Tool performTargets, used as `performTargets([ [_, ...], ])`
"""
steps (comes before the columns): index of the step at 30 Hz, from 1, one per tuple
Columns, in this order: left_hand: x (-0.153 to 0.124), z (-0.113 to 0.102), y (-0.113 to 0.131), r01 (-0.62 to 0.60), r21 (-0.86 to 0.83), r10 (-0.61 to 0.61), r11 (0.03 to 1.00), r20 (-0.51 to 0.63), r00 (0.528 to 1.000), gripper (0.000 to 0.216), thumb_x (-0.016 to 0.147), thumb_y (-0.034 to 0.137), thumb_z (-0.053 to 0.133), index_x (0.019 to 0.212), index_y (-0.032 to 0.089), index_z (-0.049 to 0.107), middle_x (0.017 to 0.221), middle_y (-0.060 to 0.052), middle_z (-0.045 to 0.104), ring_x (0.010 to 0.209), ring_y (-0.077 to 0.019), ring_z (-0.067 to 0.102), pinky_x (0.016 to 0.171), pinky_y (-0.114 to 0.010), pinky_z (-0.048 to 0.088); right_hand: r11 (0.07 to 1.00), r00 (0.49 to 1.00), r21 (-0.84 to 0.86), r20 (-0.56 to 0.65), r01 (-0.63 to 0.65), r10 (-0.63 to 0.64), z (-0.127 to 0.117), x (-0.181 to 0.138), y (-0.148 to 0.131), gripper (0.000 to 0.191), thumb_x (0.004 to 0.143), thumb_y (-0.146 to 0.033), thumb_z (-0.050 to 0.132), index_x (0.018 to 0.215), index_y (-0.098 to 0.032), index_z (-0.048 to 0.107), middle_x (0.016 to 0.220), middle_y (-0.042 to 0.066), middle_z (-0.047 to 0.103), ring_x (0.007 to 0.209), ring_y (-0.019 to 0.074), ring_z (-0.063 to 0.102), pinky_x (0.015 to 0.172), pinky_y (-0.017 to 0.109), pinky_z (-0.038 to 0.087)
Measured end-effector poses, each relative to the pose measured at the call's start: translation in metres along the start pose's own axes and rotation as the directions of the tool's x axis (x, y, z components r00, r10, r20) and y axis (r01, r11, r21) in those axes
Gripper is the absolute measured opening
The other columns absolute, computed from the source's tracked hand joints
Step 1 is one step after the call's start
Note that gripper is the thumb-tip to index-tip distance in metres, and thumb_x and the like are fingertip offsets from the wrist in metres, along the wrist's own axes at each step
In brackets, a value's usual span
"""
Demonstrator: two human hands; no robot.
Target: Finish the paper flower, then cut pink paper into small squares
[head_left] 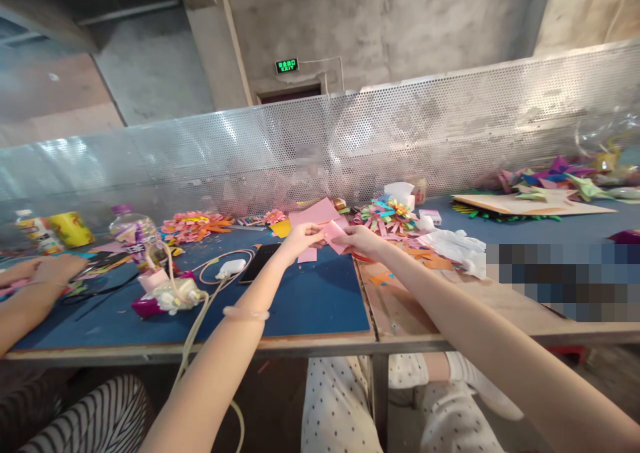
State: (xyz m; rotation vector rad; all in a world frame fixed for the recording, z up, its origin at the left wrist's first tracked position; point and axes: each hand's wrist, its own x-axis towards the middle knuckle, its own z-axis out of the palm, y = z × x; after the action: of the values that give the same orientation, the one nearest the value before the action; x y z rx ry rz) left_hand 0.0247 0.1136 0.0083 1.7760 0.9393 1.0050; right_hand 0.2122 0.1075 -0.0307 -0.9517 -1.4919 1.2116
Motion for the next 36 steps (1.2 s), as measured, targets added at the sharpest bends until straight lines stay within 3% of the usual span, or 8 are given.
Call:
performTargets([
  [19, 0.0004, 0.0013, 0.0008, 0.03, -0.039, -0.031, 0.999, -0.007, 1.0, 0.022, 0.067, 0.019, 0.071, 0.083, 0.01, 0.059, 0.069, -0.005, 0.067, 0.064, -0.0152, 0.066, 0.073, -0.037, 0.055, 1.0, 1.0, -0.001, -0.023, -0.019, 0.019, 0.0032, -0.0024, -0.0037, 0.024, 0.063, -0.023, 0.075, 0.08, -0.01, 0.066, 0.072, 0.006, 0.067, 0.061, 0.014, 0.063, 0.051, 0.022, 0.055],
  [36, -0.0004, -0.0001, 0.0, 0.029, -0.007, -0.029, 1.0, 0.0, 1.0, 0.024, 0.067, 0.02, 0.071, 0.087, 0.01, 0.061, 0.074, -0.006, 0.068, 0.063, -0.015, 0.066, 0.075, -0.038, 0.054, 1.0, 0.999, 0.005, -0.03, -0.019, 0.019, 0.0079, -0.0062, -0.0068, 0.019, 0.062, -0.018, 0.072, 0.078, -0.011, 0.066, 0.068, 0.004, 0.065, 0.06, 0.0129, 0.062, 0.049, 0.021, 0.054],
])
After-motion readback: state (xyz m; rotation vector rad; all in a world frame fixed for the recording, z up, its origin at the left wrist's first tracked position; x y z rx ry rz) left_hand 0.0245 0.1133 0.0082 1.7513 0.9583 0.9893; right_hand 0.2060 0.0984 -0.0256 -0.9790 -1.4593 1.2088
